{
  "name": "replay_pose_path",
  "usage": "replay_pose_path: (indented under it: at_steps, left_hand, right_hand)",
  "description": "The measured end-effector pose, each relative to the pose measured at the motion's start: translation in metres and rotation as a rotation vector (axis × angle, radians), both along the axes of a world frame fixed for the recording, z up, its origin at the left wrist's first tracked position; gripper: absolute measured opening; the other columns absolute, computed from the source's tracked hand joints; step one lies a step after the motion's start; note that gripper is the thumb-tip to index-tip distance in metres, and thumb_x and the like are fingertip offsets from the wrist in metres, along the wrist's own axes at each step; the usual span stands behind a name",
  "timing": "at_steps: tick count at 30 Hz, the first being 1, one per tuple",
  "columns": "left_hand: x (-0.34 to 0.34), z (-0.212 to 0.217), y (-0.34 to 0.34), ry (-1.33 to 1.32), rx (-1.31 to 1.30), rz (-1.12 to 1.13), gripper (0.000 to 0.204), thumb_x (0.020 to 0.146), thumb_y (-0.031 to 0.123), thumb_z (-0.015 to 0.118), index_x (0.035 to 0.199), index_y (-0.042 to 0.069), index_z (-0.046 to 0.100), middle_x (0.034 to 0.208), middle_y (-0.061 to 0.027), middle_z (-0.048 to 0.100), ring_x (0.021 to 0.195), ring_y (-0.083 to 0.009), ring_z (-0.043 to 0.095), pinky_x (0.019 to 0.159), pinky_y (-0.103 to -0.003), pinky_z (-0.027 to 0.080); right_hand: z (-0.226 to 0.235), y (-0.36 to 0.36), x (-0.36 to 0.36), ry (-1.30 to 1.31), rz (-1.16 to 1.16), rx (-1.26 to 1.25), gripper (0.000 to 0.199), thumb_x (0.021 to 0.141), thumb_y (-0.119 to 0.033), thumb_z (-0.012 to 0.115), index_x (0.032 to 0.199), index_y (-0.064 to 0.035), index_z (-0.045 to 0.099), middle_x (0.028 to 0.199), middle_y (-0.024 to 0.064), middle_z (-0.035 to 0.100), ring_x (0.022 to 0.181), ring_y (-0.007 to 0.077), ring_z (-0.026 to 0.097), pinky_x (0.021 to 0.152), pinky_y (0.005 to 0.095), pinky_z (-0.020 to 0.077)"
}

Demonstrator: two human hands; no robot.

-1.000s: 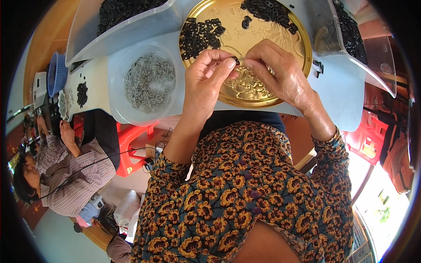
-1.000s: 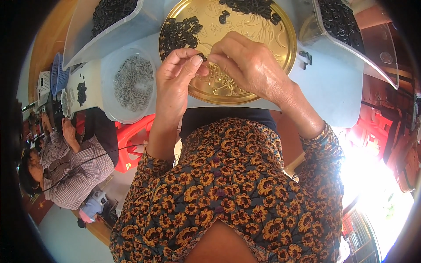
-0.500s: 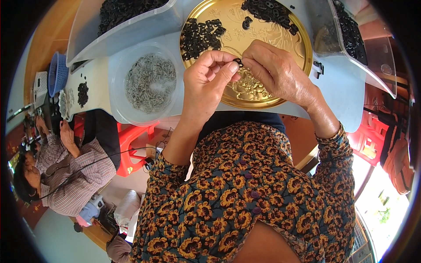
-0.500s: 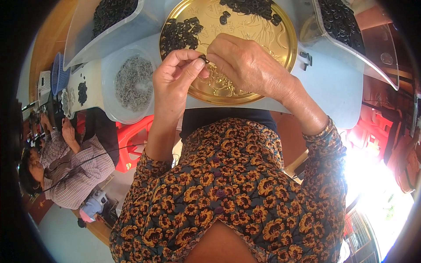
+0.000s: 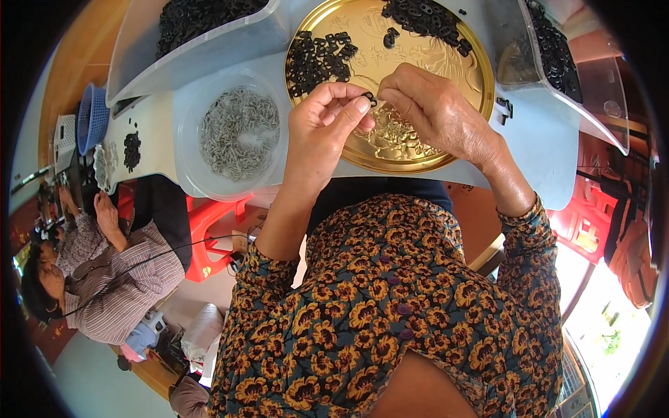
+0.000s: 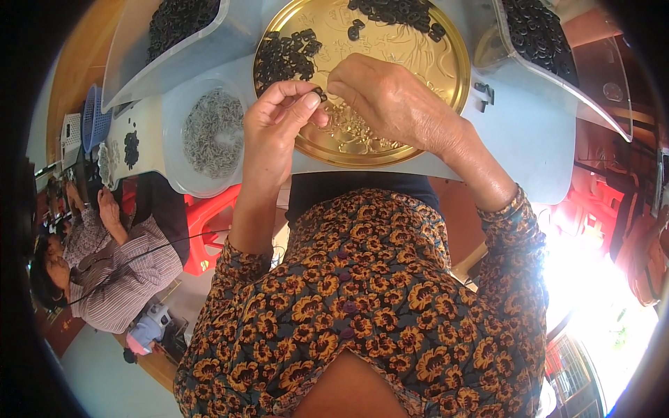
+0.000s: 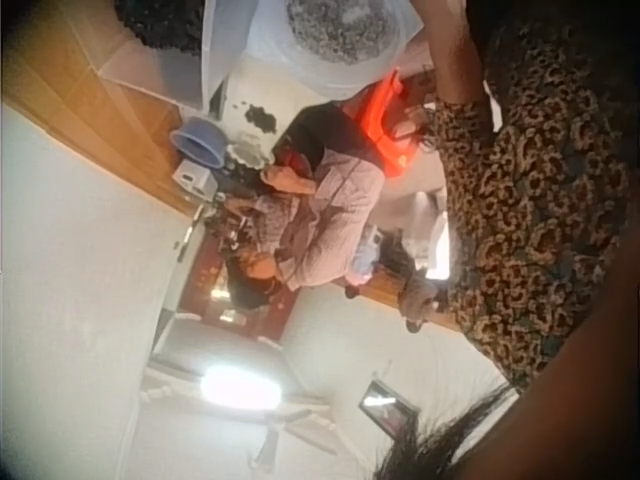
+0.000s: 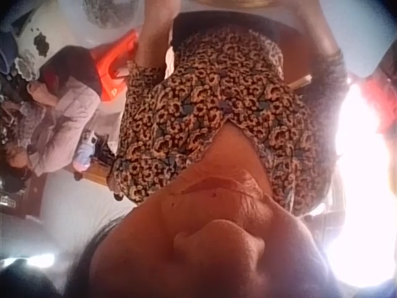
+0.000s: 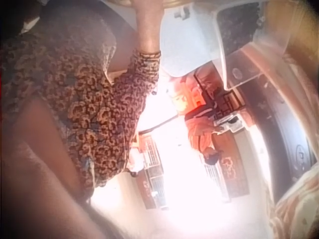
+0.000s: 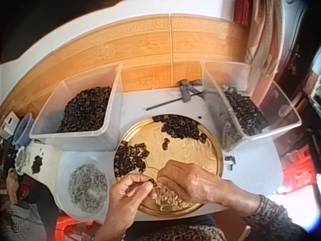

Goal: The person sorts and inspects small black plastic or rubber components by hand on a gold tray.

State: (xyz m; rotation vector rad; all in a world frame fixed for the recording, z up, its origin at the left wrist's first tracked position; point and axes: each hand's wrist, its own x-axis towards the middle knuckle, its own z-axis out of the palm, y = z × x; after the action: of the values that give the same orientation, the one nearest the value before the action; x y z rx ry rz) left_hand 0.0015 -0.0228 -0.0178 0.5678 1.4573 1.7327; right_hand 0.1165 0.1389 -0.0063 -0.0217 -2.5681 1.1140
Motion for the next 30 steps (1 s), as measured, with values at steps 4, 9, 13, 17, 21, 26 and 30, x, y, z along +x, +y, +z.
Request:
replay_pose_path:
  at_steps: [4, 9, 13, 17, 21, 26, 30]
  left_hand:
    - [0.000, 0.003, 0.000, 0.012, -0.018, -0.007, 0.012, 0.091, 0.005, 0.062, 0.098, -0.004, 0.060, 0.088, -0.0066, 0.064, 0.073, -0.0113, 0.063, 0.068, -0.023, 0.052]
    - [0.004, 0.006, 0.000, 0.026, -0.039, -0.027, 0.011, 0.092, 0.006, 0.062, 0.098, -0.003, 0.060, 0.089, -0.0060, 0.064, 0.075, -0.0110, 0.063, 0.069, -0.023, 0.052]
    - [0.006, 0.008, -0.001, 0.041, -0.024, -0.043, 0.011, 0.092, 0.005, 0.062, 0.098, -0.004, 0.059, 0.089, -0.0058, 0.063, 0.077, -0.0108, 0.062, 0.070, -0.023, 0.052]
    - [0.007, 0.006, -0.003, 0.036, 0.032, -0.043, 0.011, 0.091, 0.004, 0.063, 0.098, -0.004, 0.059, 0.089, -0.0061, 0.063, 0.077, -0.0109, 0.062, 0.070, -0.023, 0.053]
    - [0.004, 0.000, -0.003, 0.029, 0.020, -0.047, 0.011, 0.091, 0.005, 0.063, 0.097, -0.003, 0.060, 0.089, -0.0061, 0.063, 0.076, -0.0112, 0.063, 0.070, -0.023, 0.053]
    - [0.002, -0.002, -0.001, -0.054, 0.026, -0.007, 0.011, 0.091, 0.006, 0.063, 0.098, -0.003, 0.060, 0.086, -0.0060, 0.063, 0.075, -0.0120, 0.063, 0.070, -0.024, 0.052]
    - [-0.001, -0.002, -0.001, -0.012, 0.048, 0.019, 0.012, 0.091, 0.006, 0.063, 0.099, -0.003, 0.060, 0.085, -0.0059, 0.063, 0.074, -0.0117, 0.062, 0.070, -0.024, 0.051]
  right_hand:
    - [0.000, 0.001, 0.002, 0.049, 0.010, 0.021, 0.010, 0.092, -0.009, 0.059, 0.097, -0.0007, 0.058, 0.085, 0.0119, 0.057, 0.075, 0.0310, 0.059, 0.066, 0.0378, 0.0474]
    - [0.005, -0.001, 0.003, -0.035, 0.019, 0.003, 0.012, 0.088, -0.010, 0.060, 0.095, -0.0016, 0.059, 0.086, 0.0132, 0.056, 0.080, 0.0340, 0.061, 0.068, 0.0409, 0.0492]
    - [0.003, 0.000, 0.003, -0.032, 0.066, -0.038, 0.010, 0.088, -0.010, 0.060, 0.094, -0.0011, 0.058, 0.083, 0.0132, 0.055, 0.081, 0.0344, 0.059, 0.068, 0.0415, 0.0483]
    - [0.006, -0.002, 0.002, -0.032, 0.068, -0.078, 0.010, 0.088, -0.010, 0.059, 0.093, -0.0006, 0.058, 0.081, 0.0131, 0.055, 0.081, 0.0342, 0.059, 0.068, 0.0415, 0.0481]
    - [0.001, -0.006, 0.002, -0.004, 0.080, -0.073, 0.010, 0.088, -0.009, 0.060, 0.093, -0.0005, 0.059, 0.081, 0.0128, 0.056, 0.080, 0.0335, 0.059, 0.068, 0.0405, 0.0483]
    - [-0.001, 0.000, -0.002, -0.017, 0.046, -0.128, 0.012, 0.089, -0.011, 0.061, 0.094, 0.0003, 0.062, 0.082, 0.0131, 0.058, 0.078, 0.0317, 0.061, 0.068, 0.0376, 0.0495]
    - [0.006, 0.021, -0.020, -0.145, -0.140, -0.338, 0.017, 0.090, -0.016, 0.063, 0.097, -0.0003, 0.064, 0.087, 0.0155, 0.064, 0.073, 0.0308, 0.064, 0.066, 0.0349, 0.0504]
